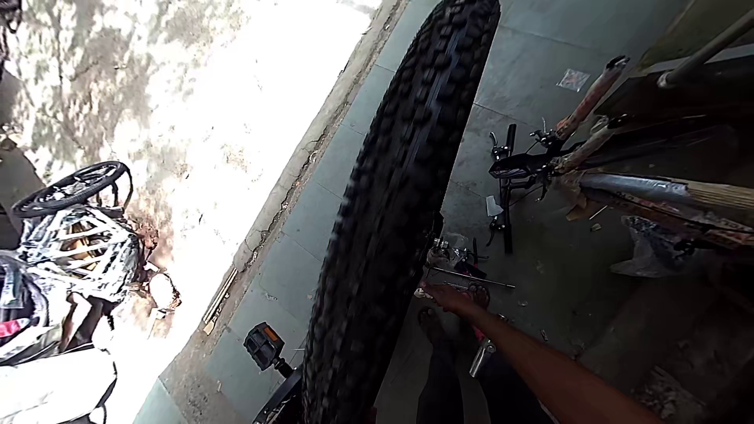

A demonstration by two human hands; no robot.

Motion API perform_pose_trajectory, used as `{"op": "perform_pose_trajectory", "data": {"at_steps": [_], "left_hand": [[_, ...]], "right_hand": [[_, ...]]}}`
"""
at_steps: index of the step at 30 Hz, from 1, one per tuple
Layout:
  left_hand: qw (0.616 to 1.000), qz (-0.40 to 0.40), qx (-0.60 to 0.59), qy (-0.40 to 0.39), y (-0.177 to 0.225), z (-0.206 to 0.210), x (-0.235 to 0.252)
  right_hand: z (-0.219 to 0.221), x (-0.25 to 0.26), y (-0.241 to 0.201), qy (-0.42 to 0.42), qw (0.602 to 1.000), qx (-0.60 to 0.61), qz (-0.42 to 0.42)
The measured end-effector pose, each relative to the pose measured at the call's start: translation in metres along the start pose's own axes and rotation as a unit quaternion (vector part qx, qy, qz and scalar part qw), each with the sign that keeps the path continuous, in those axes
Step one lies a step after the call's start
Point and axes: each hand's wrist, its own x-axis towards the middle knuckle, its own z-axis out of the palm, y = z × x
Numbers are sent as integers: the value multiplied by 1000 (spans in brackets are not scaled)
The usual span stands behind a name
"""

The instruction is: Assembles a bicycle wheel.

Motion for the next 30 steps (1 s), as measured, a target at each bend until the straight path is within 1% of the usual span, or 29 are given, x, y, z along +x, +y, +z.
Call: {"op": "perform_pose_trajectory", "data": {"at_steps": [1,2,3,5,6,7,9,11,14,15,17,18,20,22,23,26,28,29,30], "left_hand": [[999,-24,36,-24,-9,9,-7],[993,-66,70,-63,-15,17,-11],[982,-116,90,-122,-22,23,-11],[935,-229,78,-259,-45,30,-3],[915,-260,67,-301,-50,30,2],[910,-256,71,-318,-51,28,5],[923,-195,135,-304,-43,23,6],[929,-157,185,-278,-32,17,3],[952,-141,174,-210,-33,19,-3],[954,-132,174,-204,-37,23,-2],[944,-110,196,-242,-48,35,-1],[934,-111,209,-268,-54,41,0],[921,-135,205,-303,-62,53,3],[925,-133,205,-290,-66,58,1],[933,-128,197,-273,-66,59,0],[934,-186,152,-264,-46,52,7],[941,-194,137,-243,-39,53,7],[945,-181,152,-224,-34,56,8],[932,-194,184,-245,-19,56,17]], "right_hand": [[2,0,1,1,1000,-2,2],[3,1,3,2,1000,-4,6],[5,1,4,4,1000,-6,10],[7,4,7,7,1000,-2,11],[9,6,10,12,1000,6,8],[11,9,16,20,1000,12,3],[12,5,16,15,1000,22,-1],[10,-7,2,-7,999,33,10],[11,-10,-4,-12,999,39,10],[11,-9,-5,-16,999,44,7],[13,-9,-7,-21,999,47,2],[14,-8,-9,-16,999,47,0],[14,-3,-14,31,998,56,-6],[12,2,-18,85,993,79,0],[11,3,-21,97,991,94,2],[13,-2,-33,83,987,135,-12],[15,-4,-44,69,989,133,-19],[16,-3,-47,63,990,123,-16],[17,-1,-48,60,992,110,-14]]}}
